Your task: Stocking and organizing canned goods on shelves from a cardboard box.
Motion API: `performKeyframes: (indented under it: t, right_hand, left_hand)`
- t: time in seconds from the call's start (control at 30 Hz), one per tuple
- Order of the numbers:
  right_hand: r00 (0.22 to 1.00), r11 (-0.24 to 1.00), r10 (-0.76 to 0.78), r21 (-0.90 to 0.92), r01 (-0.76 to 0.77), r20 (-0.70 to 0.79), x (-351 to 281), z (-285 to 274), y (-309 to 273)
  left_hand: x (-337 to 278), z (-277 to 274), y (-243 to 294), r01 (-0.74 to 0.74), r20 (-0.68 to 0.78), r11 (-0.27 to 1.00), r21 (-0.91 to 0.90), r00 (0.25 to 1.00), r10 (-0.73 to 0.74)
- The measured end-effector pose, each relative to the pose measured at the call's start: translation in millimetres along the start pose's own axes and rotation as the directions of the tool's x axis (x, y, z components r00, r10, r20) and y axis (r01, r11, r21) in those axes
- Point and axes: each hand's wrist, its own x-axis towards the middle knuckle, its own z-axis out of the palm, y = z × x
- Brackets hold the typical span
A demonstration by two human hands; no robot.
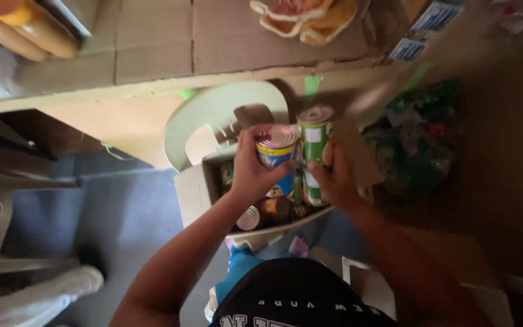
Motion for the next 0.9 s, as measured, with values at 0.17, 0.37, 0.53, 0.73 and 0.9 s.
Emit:
performKeyframes:
  t: [0.17,0.37,0.53,0.73,0.9]
  right_hand:
    - [0.997,0.963,-0.071,-0.258,0.070,0.006,-2.9,8.0,67.0]
    - [0.949,0.861,0.311,-0.441,-0.255,0.059,23.5,8.6,137.4]
    - [0.848,0.725,0.529,-0.503,-0.470,-0.030,58.5,8.7,186.8]
    - [0.867,0.641,0.498,-0.657,-0.397,-0.038,83.0,4.6,146.0]
    - [0.959,0.662,0.272,-0.708,-0.247,-0.080,78.9,3.1,174.0]
  left_hand:
    - [-38.1,48.8,-92.1,0.284,0.033,0.946,0.153,0.956,-0.293]
    - [-44.6,98.6,-173.5,0.533,0.004,0.790,0.301,0.828,-0.560]
    - [-30.5,127.7,-208.9,0.632,-0.028,0.675,0.382,0.737,-0.675]
    - [-2.0,141.4,-221.6,0.708,-0.028,0.554,0.438,0.627,-0.779]
    - [1.3,153.4,-244.9,0.680,-0.046,0.546,0.489,0.645,-0.762]
